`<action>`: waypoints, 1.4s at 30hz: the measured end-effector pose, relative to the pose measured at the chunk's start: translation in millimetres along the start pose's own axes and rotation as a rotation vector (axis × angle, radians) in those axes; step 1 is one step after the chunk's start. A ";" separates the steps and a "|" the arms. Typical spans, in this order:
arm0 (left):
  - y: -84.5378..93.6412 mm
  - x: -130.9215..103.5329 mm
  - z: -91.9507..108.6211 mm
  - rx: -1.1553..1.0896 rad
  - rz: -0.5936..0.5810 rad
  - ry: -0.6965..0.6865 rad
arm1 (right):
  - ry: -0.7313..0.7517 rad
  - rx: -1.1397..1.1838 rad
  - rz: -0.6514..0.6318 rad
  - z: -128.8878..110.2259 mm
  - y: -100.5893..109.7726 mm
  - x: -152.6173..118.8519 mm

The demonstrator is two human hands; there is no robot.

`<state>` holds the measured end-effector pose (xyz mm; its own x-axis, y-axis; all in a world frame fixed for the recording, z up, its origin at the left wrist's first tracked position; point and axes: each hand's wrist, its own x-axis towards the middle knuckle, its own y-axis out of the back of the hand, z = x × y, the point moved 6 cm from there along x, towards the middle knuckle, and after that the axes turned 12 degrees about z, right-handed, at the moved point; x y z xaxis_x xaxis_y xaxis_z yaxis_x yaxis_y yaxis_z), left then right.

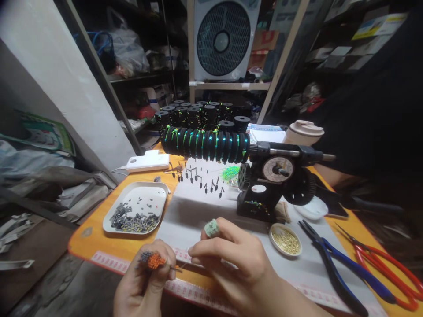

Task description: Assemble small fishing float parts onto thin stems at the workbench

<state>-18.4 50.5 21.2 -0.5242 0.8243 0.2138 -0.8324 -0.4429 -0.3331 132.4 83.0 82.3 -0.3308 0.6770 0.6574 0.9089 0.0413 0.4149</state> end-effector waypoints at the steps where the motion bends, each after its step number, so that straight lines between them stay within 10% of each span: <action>1: -0.2 -0.8 -1.0 0.015 0.000 -0.005 | -0.003 0.004 -0.001 -0.7 -0.4 -0.2; 16: -4.4 -3.0 16.6 0.247 -0.022 -0.471 | -0.133 -0.047 -0.057 -0.8 -9.3 -5.8; 42: 2.8 11.7 15.8 0.245 -0.360 -0.495 | -0.018 -0.125 -0.175 -10.7 -0.7 1.3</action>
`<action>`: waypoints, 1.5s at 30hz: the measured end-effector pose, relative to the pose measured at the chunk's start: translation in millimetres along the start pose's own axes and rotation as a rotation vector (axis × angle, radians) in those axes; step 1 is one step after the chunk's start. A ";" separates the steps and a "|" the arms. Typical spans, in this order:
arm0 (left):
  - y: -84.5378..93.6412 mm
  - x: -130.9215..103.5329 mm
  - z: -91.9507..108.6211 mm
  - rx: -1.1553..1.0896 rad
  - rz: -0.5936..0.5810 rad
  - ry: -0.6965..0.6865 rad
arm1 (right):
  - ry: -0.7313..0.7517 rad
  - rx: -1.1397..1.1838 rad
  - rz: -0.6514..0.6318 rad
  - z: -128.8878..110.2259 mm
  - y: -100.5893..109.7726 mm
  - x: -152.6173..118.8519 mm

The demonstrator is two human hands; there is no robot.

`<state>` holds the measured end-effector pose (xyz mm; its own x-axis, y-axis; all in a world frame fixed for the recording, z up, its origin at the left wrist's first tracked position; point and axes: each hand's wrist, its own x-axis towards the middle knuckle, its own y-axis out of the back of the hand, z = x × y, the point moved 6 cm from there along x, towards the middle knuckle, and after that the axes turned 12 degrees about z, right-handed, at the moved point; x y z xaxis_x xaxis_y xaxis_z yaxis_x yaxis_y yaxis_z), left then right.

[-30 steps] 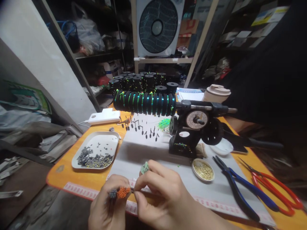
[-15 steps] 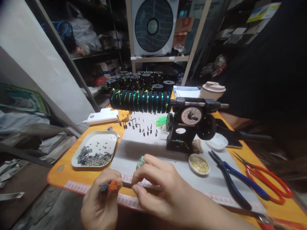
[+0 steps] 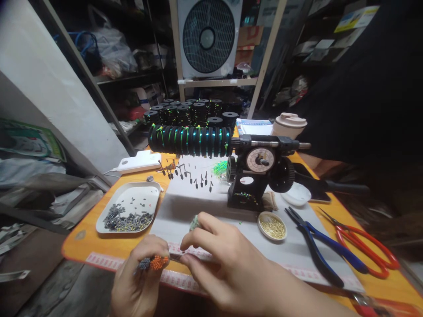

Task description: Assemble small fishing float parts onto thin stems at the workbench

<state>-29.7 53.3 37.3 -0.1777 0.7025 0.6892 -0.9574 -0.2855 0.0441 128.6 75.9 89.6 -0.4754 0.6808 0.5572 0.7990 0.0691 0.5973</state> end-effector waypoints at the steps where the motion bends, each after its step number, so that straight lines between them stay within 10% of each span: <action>1: -0.9 0.6 0.1 -0.006 -0.012 -0.005 | 0.028 -0.023 -0.010 0.8 -2.0 -1.3; 5: -6.8 0.1 5.6 -0.006 -0.098 -0.092 | 0.156 -0.173 -0.017 1.8 -9.5 -7.6; 18: 38.6 13.7 -0.5 0.337 0.154 -0.060 | 0.122 -0.127 0.181 1.9 13.4 3.2; 24: 1.0 12.4 -23.5 0.404 -0.292 0.115 | -0.032 -0.064 0.159 7.2 11.8 4.1; 31: -0.1 2.6 -24.6 0.030 -0.002 0.618 | -0.108 -0.006 0.265 17.5 10.0 -0.1; 36: -34.9 -11.5 -15.4 -0.496 0.011 0.822 | -0.212 0.245 0.382 26.7 7.8 -1.8; 45: -41.8 -21.2 -15.6 -0.303 0.086 0.801 | -0.136 0.144 0.370 18.3 1.3 -1.2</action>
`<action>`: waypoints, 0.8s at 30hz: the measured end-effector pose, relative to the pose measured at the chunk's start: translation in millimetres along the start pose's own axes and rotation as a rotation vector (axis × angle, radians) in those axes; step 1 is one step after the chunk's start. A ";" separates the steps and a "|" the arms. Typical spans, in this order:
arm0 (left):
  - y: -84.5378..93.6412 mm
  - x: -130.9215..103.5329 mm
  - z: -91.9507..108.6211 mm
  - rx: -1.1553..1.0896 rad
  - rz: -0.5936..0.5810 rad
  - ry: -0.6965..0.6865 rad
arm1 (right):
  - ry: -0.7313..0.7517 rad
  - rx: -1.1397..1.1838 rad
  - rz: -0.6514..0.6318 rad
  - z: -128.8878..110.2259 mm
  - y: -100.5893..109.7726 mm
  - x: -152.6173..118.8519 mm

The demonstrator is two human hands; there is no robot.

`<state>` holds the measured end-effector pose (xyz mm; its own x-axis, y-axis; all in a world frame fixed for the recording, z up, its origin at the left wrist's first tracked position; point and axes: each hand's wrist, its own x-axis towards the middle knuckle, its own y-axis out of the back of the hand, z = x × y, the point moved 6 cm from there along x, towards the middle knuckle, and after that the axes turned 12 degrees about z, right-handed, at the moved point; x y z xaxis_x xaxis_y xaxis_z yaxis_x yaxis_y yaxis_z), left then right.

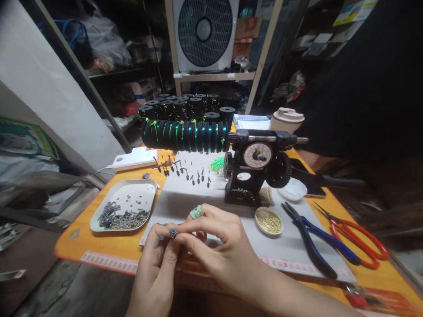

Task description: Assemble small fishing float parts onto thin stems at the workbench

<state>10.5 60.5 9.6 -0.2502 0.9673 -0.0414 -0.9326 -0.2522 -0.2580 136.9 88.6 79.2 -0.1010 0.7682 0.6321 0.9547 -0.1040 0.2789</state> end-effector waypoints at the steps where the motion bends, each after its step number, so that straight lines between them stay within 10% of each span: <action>1: 0.6 -0.5 0.8 0.024 0.014 -0.035 | 0.033 -0.023 -0.003 -2.1 0.1 -0.9; 24: 6.9 -1.1 -0.1 -0.323 -0.011 0.244 | -0.090 -0.053 -0.025 7.2 11.3 8.4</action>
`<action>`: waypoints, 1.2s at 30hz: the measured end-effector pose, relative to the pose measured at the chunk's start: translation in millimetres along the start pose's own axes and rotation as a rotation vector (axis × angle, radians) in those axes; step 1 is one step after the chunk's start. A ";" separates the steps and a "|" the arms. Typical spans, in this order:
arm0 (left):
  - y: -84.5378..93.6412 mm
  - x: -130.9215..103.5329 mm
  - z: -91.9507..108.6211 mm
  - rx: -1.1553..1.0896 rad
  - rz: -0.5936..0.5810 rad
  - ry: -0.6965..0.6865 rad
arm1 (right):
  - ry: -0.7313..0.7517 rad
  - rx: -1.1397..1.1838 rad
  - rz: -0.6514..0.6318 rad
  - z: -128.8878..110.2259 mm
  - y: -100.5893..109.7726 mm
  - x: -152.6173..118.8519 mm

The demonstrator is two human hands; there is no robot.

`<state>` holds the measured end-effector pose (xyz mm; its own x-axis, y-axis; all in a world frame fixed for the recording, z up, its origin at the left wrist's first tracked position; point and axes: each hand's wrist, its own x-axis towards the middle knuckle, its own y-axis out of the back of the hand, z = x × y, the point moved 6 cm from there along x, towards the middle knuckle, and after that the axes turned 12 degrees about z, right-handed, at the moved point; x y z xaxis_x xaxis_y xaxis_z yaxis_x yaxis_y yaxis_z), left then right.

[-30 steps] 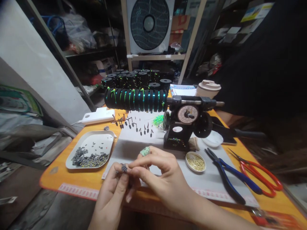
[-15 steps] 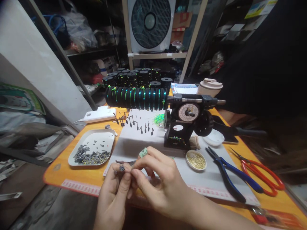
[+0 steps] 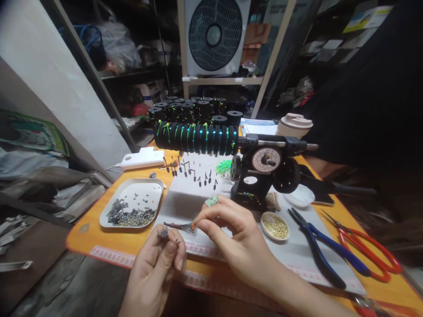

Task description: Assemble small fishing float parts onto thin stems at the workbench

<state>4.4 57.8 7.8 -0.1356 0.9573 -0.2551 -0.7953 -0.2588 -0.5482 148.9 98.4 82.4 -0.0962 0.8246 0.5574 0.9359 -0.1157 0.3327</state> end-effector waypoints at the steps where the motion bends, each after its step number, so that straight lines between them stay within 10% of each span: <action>1: -0.3 0.2 0.3 -0.001 -0.012 0.005 | -0.007 0.003 -0.004 0.4 -0.2 -0.3; 20: -3.4 1.0 -4.7 -0.001 -0.011 -0.001 | 0.252 -0.010 -0.054 -16.7 -11.3 -12.4; 36: 34.1 -18.9 58.7 -0.070 0.371 -0.977 | 0.676 -0.412 -0.069 -37.3 -8.2 -28.9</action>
<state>-54.8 38.4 40.6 -0.8071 0.4957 0.3206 -0.5745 -0.5341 -0.6202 131.4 54.8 91.9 -0.4581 0.3380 0.8221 0.7320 -0.3813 0.5646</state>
